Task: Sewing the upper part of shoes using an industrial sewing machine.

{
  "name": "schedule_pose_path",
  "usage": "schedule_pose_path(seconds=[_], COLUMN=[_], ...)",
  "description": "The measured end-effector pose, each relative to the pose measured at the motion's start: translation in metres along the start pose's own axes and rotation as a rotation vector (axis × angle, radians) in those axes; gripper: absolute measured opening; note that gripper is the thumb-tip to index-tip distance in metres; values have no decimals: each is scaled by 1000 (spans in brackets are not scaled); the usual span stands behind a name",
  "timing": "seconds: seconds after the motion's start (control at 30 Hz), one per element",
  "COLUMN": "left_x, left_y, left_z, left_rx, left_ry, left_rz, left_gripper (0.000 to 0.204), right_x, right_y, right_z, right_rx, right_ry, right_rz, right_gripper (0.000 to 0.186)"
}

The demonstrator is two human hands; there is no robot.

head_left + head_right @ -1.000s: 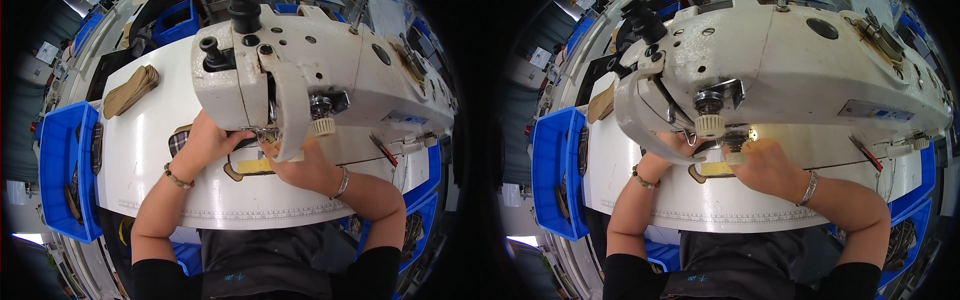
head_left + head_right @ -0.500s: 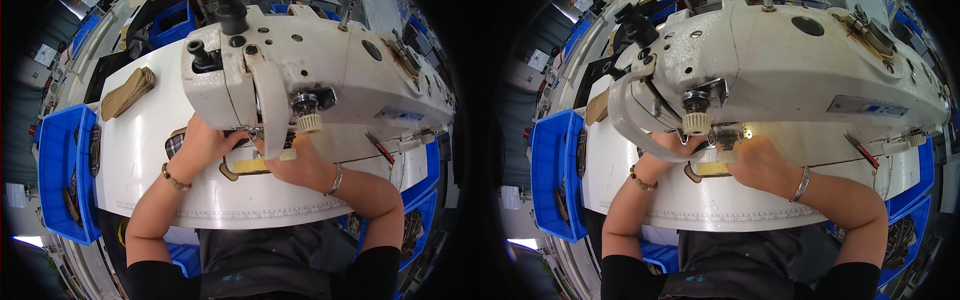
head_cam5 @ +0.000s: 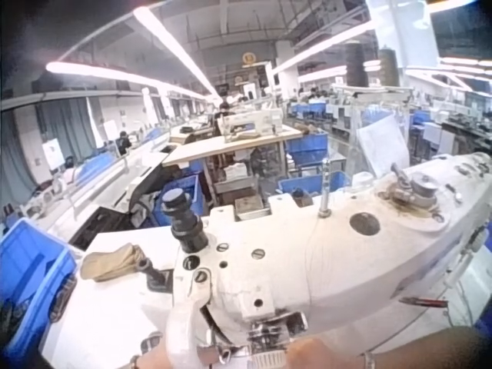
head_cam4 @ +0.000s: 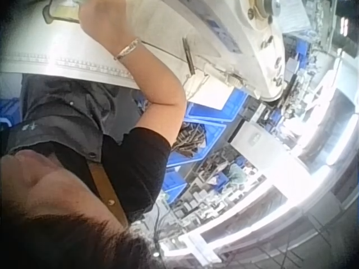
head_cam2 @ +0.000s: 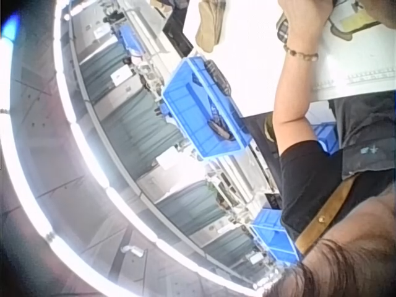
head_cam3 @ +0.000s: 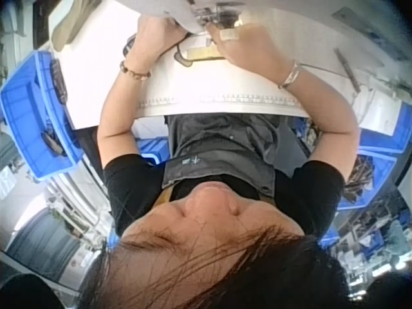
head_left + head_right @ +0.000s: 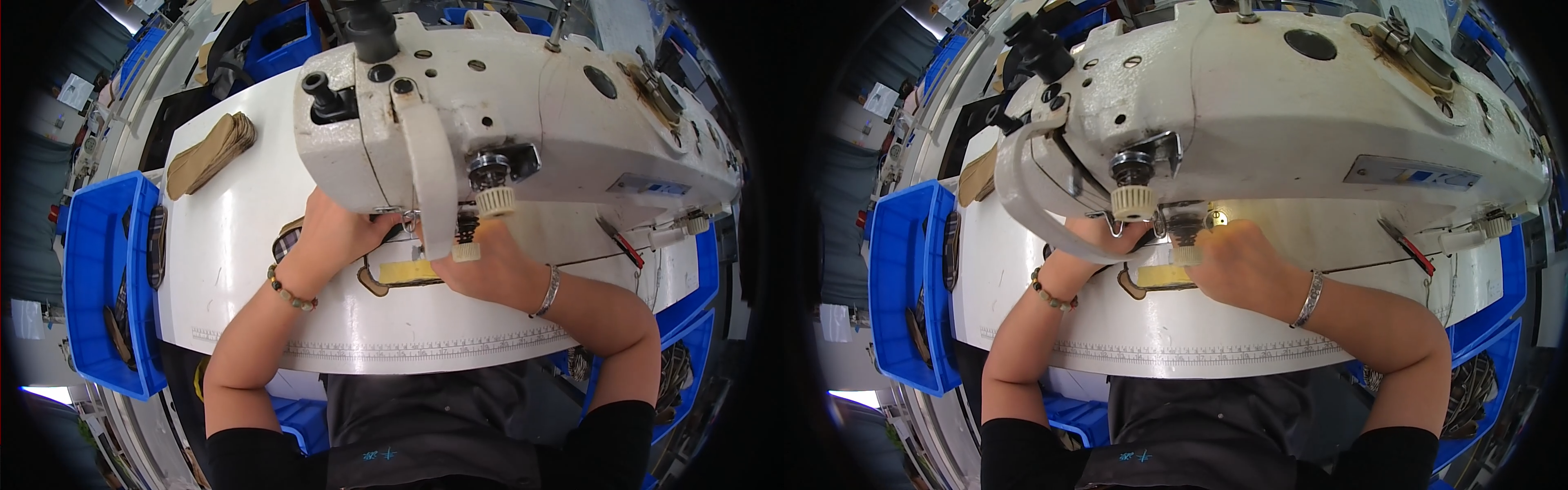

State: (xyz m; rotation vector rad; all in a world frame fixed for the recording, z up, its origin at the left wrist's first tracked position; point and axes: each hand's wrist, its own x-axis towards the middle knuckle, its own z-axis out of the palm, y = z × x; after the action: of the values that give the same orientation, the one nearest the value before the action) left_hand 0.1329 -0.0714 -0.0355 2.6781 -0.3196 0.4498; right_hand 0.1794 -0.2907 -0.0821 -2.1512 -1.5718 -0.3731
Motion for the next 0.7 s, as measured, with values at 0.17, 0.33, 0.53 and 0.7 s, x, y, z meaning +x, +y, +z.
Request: schedule_pose_path(seconds=[0.17,0.33,0.53,0.7], left_x=[1,-2,-6,-11], left_y=[5,1,-5,-18], left_z=[-5,-8,2,9], left_rx=[-5,35,-70,-14], left_ry=[-42,-79,38,-45], left_rz=[-57,-24,-12,-60], left_gripper=[24,20,21,24], right_x=[1,0,1,4], right_y=[-1,-6,-4,-7], right_z=[-7,-6,-8,-20], right_rx=[-34,45,56,-43], right_ry=[-39,8,77,-25], right_rz=[-22,37,9,-50], right_gripper=[16,16,25,17])
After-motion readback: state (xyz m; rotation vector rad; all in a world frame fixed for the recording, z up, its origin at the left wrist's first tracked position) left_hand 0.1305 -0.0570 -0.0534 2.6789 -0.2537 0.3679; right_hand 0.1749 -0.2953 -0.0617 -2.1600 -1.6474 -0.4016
